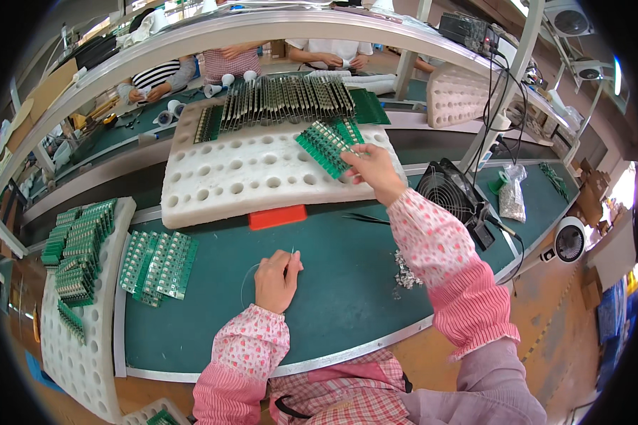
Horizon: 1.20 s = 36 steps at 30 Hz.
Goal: The person solders components onto a circuit board using a soldering iron and wire. Then, the person places finished boards onto a tray, inserts components onto another circuit board, and solders them.
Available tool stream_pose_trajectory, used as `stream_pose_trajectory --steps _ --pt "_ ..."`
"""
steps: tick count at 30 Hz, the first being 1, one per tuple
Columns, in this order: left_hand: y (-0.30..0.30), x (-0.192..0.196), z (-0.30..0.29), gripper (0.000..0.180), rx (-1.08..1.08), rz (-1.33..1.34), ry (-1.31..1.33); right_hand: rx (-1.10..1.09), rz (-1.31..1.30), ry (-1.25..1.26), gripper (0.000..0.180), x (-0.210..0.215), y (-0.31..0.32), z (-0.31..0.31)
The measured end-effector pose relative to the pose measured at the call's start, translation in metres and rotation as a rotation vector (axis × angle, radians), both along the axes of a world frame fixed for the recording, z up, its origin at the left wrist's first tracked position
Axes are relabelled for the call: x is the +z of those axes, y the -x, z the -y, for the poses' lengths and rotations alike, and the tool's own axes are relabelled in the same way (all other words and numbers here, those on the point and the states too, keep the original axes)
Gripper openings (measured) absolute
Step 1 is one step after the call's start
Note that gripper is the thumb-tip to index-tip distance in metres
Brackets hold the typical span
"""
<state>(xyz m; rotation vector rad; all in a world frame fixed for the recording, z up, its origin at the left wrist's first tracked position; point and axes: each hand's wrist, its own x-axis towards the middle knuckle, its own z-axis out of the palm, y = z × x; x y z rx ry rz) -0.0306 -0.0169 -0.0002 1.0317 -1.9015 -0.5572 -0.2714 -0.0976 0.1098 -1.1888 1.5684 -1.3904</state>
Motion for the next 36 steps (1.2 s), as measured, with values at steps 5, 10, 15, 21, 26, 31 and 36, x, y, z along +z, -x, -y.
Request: stream_pose_trajectory --steps 5,10,15,21,26,31,36 --pt "-0.003 0.012 -0.001 0.029 -0.078 -0.376 -0.368 0.157 0.142 -0.015 0.039 0.003 -0.021 -0.090" --pt "-0.008 0.027 -0.010 0.026 -0.372 -0.970 -0.847 0.319 0.233 -0.073 0.026 -0.024 -0.040 -0.165" --pt "-0.018 0.031 -0.024 0.029 -0.401 -0.894 -0.796 0.318 0.081 -0.032 0.026 -0.039 -0.043 -0.203" --pt "-0.028 0.039 -0.049 0.025 -0.272 -0.730 -0.643 0.354 0.071 -0.047 0.031 -0.061 -0.040 -0.208" --pt "-0.040 0.038 -0.066 0.027 -0.092 -0.545 -0.256 0.275 -0.183 -0.016 0.038 -0.062 -0.039 -0.216" --pt "-0.048 0.048 -0.082 0.036 -0.137 0.188 0.519 -0.038 -0.057 0.000 0.036 -0.078 0.012 -0.235" --pt "-0.049 0.027 -0.090 0.030 -0.290 0.476 0.787 -0.410 0.142 0.032 0.041 -0.067 0.094 -0.255"
